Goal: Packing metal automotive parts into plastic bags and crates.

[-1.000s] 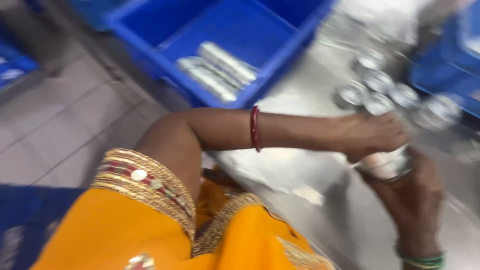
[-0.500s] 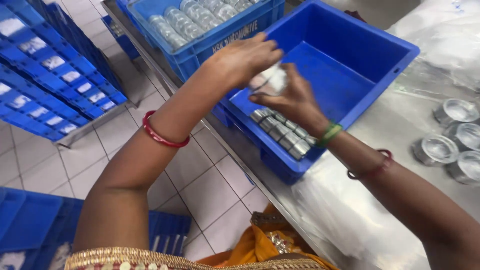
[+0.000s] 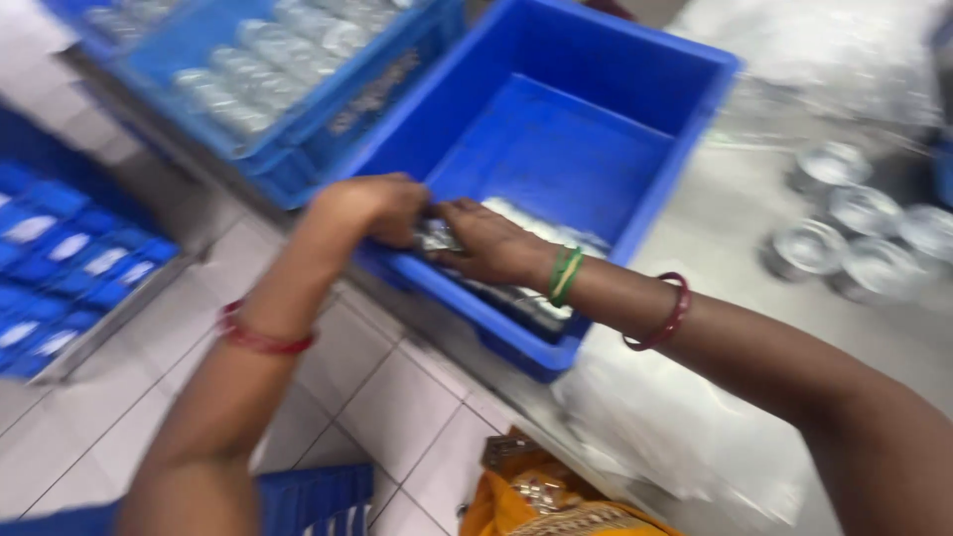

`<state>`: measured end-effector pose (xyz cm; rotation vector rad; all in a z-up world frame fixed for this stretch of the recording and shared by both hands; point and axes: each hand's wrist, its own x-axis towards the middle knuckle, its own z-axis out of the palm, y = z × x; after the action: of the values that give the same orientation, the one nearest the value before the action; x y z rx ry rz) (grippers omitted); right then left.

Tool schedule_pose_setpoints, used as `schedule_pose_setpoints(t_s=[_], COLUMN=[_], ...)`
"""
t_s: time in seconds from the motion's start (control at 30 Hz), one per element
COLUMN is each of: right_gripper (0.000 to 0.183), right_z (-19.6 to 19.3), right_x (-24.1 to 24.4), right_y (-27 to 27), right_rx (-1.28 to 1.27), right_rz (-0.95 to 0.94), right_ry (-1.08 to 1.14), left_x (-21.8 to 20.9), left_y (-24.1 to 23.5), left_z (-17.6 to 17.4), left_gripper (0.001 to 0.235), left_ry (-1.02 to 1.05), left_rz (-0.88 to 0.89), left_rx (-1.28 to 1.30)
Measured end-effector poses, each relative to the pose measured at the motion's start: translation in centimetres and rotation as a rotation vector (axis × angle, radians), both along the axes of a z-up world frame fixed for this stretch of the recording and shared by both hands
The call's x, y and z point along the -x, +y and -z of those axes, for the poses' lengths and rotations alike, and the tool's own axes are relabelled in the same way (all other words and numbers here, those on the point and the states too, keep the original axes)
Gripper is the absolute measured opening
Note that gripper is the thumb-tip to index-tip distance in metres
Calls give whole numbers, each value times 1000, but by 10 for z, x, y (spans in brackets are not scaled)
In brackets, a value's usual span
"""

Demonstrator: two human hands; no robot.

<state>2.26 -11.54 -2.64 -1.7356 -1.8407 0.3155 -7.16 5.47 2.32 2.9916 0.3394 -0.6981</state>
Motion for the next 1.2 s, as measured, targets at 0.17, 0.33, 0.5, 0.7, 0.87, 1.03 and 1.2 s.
schedule_pose_setpoints(t_s=[0.17, 0.33, 0.5, 0.7, 0.87, 1.03, 1.2], right_gripper=[36, 23, 34, 50, 50, 61, 70], right_z=[-69, -61, -18, 11, 29, 19, 27], right_x=[-31, -164, -239, -180, -132, -86, -73], right_y=[-95, -249, -366, -390, -445, -473, -482], right_rx=[-111, -243, 96, 105, 127, 150, 128], right_rz=[115, 452, 762, 901, 984, 1035, 1051], right_ry=[-46, 8, -344, -480, -392, -356, -280], left_x=[12, -1, -40, -134, -184, -225, -247], left_y=[-8, -8, -115, -260, -345, -373, -372], left_z=[0, 4, -75, -78, -69, -26, -2], left_gripper=[52, 60, 43, 31, 27, 27, 31], left_ry=[-22, -24, -434, -808, -654, -577, -304], left_rz=[-88, -92, 102, 700, 894, 979, 948], left_rx=[22, -42, -206, 31, 22, 24, -50])
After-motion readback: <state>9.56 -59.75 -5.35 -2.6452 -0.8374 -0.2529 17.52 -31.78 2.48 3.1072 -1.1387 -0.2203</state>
